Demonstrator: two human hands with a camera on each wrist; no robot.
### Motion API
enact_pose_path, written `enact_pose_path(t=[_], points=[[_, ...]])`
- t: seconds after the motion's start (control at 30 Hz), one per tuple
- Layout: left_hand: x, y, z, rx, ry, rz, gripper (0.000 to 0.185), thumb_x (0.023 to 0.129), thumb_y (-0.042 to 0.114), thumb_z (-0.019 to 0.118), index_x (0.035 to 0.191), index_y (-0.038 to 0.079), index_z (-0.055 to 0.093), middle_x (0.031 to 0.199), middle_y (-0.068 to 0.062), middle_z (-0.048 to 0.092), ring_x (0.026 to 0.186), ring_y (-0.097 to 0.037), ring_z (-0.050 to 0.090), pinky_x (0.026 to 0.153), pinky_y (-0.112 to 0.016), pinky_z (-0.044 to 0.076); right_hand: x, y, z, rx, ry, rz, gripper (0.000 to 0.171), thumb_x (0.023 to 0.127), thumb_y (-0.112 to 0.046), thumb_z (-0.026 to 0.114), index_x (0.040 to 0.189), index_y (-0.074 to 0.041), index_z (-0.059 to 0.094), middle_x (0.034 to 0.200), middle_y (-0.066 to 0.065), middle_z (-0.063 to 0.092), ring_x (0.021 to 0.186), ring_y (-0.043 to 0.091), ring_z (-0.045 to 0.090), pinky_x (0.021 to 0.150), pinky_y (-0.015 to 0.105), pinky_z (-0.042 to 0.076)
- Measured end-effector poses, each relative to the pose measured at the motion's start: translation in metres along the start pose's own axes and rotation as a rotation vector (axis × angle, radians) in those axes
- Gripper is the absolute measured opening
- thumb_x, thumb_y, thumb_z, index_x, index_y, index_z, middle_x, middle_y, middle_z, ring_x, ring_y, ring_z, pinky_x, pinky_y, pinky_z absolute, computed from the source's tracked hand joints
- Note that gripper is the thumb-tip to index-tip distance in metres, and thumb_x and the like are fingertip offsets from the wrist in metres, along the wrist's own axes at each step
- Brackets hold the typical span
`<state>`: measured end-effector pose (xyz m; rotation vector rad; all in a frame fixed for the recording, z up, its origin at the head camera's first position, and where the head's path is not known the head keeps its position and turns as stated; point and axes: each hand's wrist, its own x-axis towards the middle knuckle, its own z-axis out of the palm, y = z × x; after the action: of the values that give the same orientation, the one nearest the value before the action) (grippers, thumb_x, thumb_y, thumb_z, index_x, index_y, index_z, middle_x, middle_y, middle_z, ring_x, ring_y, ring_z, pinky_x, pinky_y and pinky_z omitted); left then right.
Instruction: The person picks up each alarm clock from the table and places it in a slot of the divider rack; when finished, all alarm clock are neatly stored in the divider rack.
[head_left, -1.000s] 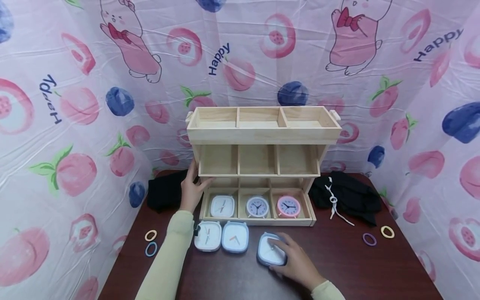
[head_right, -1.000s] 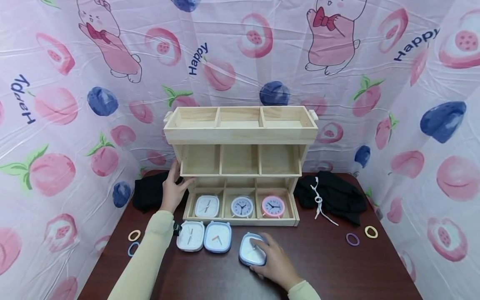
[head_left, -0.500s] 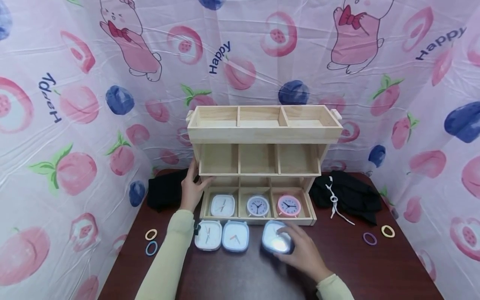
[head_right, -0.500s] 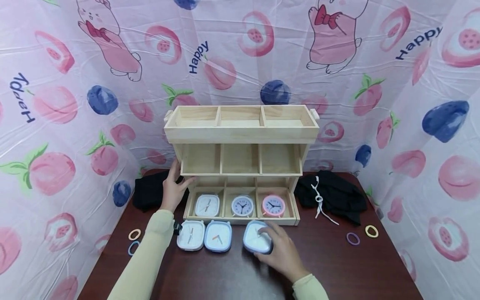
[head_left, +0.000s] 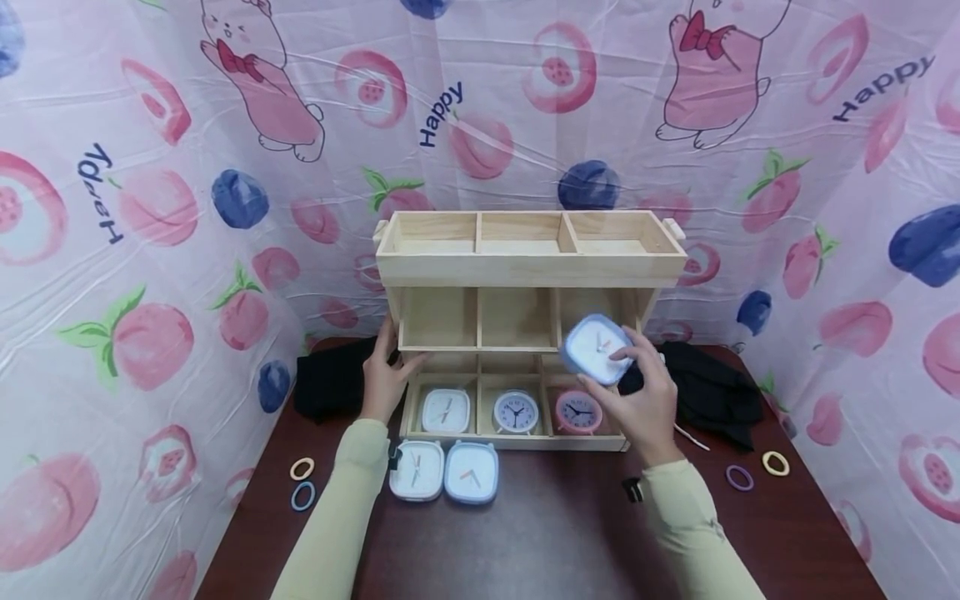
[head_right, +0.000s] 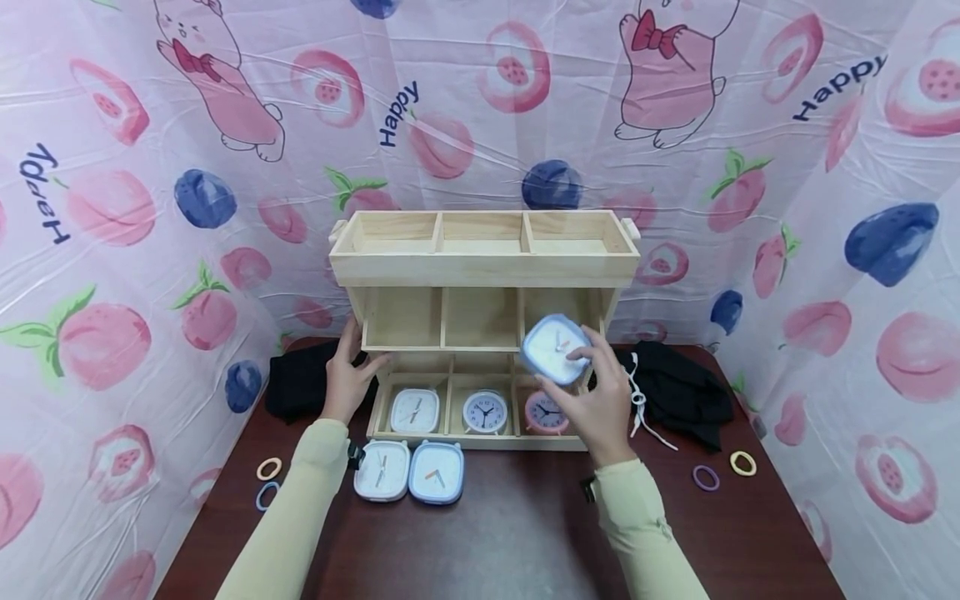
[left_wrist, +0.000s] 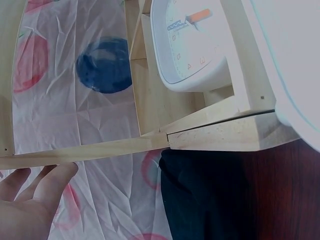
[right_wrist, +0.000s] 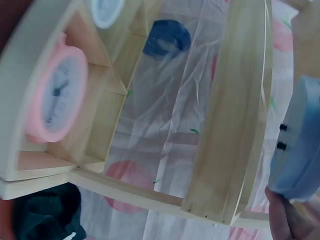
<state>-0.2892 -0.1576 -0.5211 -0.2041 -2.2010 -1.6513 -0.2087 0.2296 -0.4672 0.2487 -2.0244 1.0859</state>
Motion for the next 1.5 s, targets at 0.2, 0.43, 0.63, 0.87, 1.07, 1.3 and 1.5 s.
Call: enact_pose_path(t=[0.2, 0.43, 0.63, 0.87, 1.07, 1.3, 1.5], points=[[0.0, -0.003, 0.0, 0.005, -0.002, -0.007, 0.1, 0.093, 0.018, 0.084, 0.167, 0.051, 0.025, 0.167, -0.013, 0.048, 0.153, -0.036, 0.047, 0.119, -0.064, 0.046, 0.03, 0.015, 0.023, -0.074, 0.061, 0.039, 0.05, 0.067, -0.018, 0.1, 0.1, 0.0, 0.067, 0.143, 0.022, 0.068, 0.13, 0.044, 0.064, 0.1, 0.064, 0.041], [0.001, -0.002, 0.001, 0.012, 0.002, -0.018, 0.098, 0.093, 0.02, 0.086, 0.166, 0.051, 0.027, 0.166, -0.012, 0.048, 0.153, -0.033, 0.048, 0.119, -0.06, 0.047, 0.043, 0.032, 0.045, -0.135, 0.103, 0.067, 0.064, 0.069, -0.028, 0.099, 0.118, 0.002, 0.07, 0.14, 0.02, 0.07, 0.119, 0.045, 0.067, 0.097, 0.066, 0.042], [0.002, -0.002, 0.0, 0.019, 0.009, -0.015, 0.098, 0.092, 0.023, 0.086, 0.166, 0.051, 0.028, 0.166, -0.011, 0.049, 0.153, -0.032, 0.049, 0.119, -0.059, 0.048, 0.047, 0.037, 0.055, -0.214, 0.104, -0.005, 0.055, 0.073, -0.033, 0.096, 0.111, -0.002, 0.072, 0.139, 0.023, 0.069, 0.123, 0.045, 0.067, 0.094, 0.069, 0.043], [0.002, -0.003, 0.0, 0.017, 0.013, -0.007, 0.098, 0.092, 0.023, 0.087, 0.166, 0.05, 0.028, 0.166, -0.012, 0.049, 0.152, -0.032, 0.049, 0.118, -0.059, 0.048, 0.044, 0.033, 0.055, -0.347, 0.006, 0.016, 0.051, 0.077, -0.031, 0.094, 0.113, -0.004, 0.071, 0.151, 0.023, 0.061, 0.132, 0.048, 0.062, 0.098, 0.071, 0.043], [0.002, -0.003, 0.0, 0.016, 0.014, -0.003, 0.099, 0.092, 0.02, 0.086, 0.166, 0.05, 0.027, 0.165, -0.013, 0.049, 0.152, -0.033, 0.049, 0.118, -0.06, 0.048, 0.044, 0.019, 0.047, -0.445, -0.11, 0.064, 0.046, 0.084, -0.038, 0.09, 0.112, -0.005, 0.073, 0.157, 0.021, 0.057, 0.139, 0.049, 0.057, 0.094, 0.073, 0.049], [0.003, -0.002, 0.0, 0.026, 0.015, -0.012, 0.1, 0.092, 0.02, 0.087, 0.166, 0.051, 0.027, 0.165, -0.013, 0.05, 0.152, -0.032, 0.05, 0.118, -0.06, 0.048, 0.027, 0.012, 0.042, -0.425, -0.082, 0.013, 0.041, 0.089, -0.036, 0.086, 0.109, -0.002, 0.075, 0.152, 0.024, 0.059, 0.141, 0.054, 0.052, 0.102, 0.077, 0.045], [0.002, -0.003, 0.0, 0.014, 0.009, -0.027, 0.101, 0.091, 0.019, 0.087, 0.167, 0.047, 0.026, 0.167, -0.013, 0.048, 0.153, -0.033, 0.048, 0.119, -0.06, 0.047, -0.014, -0.001, 0.052, -0.229, 0.046, -0.16, 0.03, 0.088, -0.024, 0.082, 0.103, 0.001, 0.076, 0.127, 0.027, 0.069, 0.119, 0.051, 0.058, 0.096, 0.066, 0.043]])
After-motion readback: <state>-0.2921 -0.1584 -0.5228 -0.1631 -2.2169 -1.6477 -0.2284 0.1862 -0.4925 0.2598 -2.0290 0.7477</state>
